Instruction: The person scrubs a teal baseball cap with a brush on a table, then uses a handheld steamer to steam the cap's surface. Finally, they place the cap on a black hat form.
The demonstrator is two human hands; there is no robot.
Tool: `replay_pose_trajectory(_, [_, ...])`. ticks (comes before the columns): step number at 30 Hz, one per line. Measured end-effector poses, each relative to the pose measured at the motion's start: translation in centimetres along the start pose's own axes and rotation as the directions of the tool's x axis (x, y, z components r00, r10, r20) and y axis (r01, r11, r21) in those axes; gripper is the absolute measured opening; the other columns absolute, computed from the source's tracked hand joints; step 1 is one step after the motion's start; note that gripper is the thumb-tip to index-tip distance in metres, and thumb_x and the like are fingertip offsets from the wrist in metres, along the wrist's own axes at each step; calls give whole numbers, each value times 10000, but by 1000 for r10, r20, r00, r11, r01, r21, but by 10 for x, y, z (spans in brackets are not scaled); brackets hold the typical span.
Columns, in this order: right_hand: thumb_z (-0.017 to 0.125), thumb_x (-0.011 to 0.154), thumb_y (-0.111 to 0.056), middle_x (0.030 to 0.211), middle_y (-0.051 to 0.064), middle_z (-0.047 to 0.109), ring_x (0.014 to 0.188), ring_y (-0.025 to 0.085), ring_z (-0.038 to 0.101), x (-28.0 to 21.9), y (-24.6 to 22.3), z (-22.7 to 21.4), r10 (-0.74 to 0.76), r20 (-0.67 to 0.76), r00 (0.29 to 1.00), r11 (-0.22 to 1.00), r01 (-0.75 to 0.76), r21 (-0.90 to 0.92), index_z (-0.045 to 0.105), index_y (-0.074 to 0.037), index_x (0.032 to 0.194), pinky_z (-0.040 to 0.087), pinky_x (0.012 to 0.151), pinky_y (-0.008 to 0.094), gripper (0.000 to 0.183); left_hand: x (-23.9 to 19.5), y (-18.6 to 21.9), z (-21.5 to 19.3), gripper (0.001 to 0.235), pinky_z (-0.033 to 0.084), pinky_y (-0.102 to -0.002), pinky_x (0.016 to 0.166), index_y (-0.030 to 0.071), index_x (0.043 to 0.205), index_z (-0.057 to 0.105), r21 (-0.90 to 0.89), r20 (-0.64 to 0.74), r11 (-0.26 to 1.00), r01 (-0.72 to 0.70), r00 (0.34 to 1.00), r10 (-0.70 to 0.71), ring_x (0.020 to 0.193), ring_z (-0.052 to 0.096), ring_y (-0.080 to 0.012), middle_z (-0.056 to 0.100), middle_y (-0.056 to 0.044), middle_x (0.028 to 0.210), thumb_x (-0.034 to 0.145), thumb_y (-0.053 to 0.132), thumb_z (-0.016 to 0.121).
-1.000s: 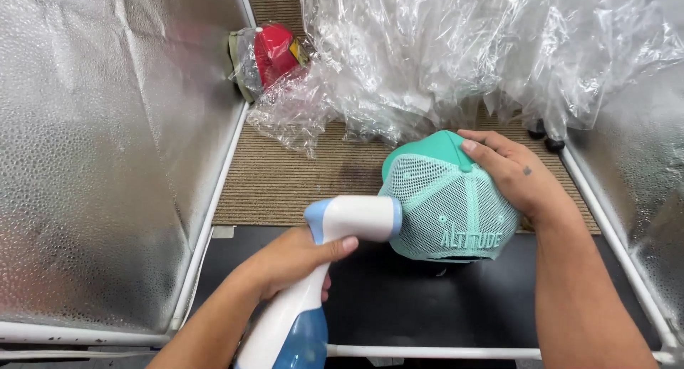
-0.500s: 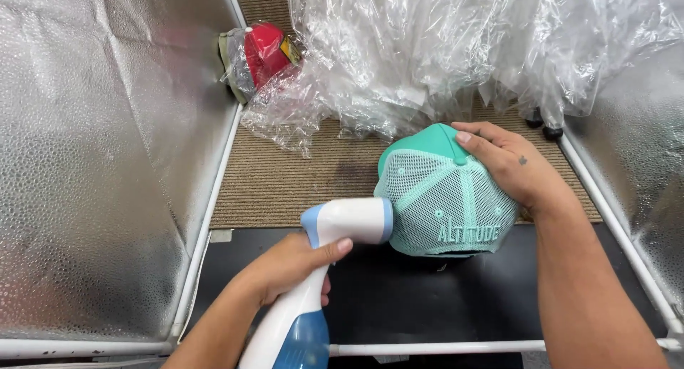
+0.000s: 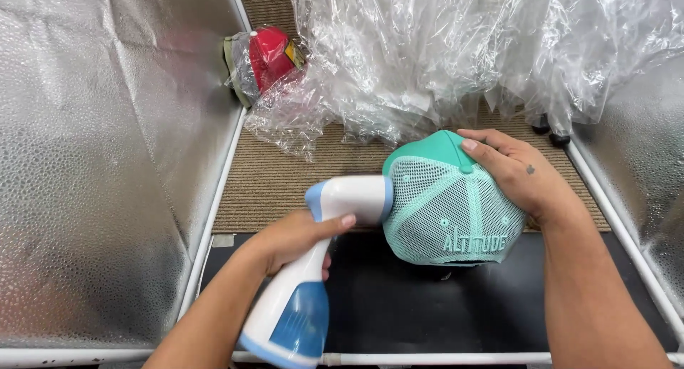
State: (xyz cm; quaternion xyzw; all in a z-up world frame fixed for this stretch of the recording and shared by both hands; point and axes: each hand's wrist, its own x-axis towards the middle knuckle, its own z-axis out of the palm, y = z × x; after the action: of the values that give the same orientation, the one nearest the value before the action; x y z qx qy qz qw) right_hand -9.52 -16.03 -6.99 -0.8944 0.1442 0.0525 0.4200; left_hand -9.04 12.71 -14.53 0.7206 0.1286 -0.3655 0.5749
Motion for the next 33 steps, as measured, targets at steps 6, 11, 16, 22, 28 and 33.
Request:
replay_pose_trajectory(6, [519, 867, -465, 1508, -31, 592, 1341, 187, 562, -6, -4, 0, 58, 21, 998, 997, -59, 56, 625, -293, 1432, 407, 1084, 349, 599, 1, 10, -3, 681, 601, -393, 536, -9, 1218, 616, 55, 0, 998, 8, 1000, -8, 580, 651, -286, 610, -209, 682, 760, 467, 781])
replay_pose_trajectory(11, [517, 864, -462, 1503, -36, 603, 1341, 185, 572, -6, -9, -2, 80, 22, 997, 995, -81, 55, 641, -310, 1420, 414, 1096, 352, 590, 40, 47, -11, 636, 589, -409, 503, 28, 1253, 583, 107, 68, 989, -104, 993, 97, 512, 626, -273, 598, -182, 618, 786, 411, 782])
replay_pose_trajectory(16, [496, 864, -484, 1504, -16, 595, 1328, 211, 578, -5, -12, -2, 109, 30, 994, 993, -111, 46, 636, -313, 1423, 422, 1080, 372, 602, 44, 57, -11, 713, 603, -412, 515, 40, 1328, 554, 90, 61, 988, -128, 991, 122, 544, 614, -249, 586, -173, 677, 752, 378, 806])
replay_pose_trajectory(22, [549, 938, -515, 1349, 199, 672, 1340, 407, 556, 0, 11, 1, -123, -33, 992, 992, 124, 26, 693, -247, 1355, 414, 1131, 525, 516, -38, 54, 5, 813, 541, -553, 1010, -23, 1301, 621, 703, -139, 691, -167, 921, 364, 1185, 674, -457, 727, -299, 1172, 740, 557, 720])
replay_pose_trajectory(28, [502, 832, -540, 1494, -46, 605, 1344, 175, 565, 0, 3, -3, 0, 29, 1000, 1000, 0, -1, 643, -317, 1403, 399, 1100, 333, 630, -62, 18, 26, 718, 503, -607, 879, 166, 1368, 429, 876, -242, 483, 6, 871, 428, 1048, 661, -506, 728, -202, 1112, 777, 517, 634])
replay_pose_trajectory(33, [516, 825, -548, 1476, -52, 614, 1341, 147, 555, 2, 8, -1, -32, 10, 999, 999, 31, 13, 650, -298, 1392, 387, 1105, 317, 634, -72, 33, 65, 451, 500, -547, 703, 151, 982, 541, 991, 114, -47, -127, 585, 803, 762, 715, -398, 741, -93, 832, 793, 512, 734])
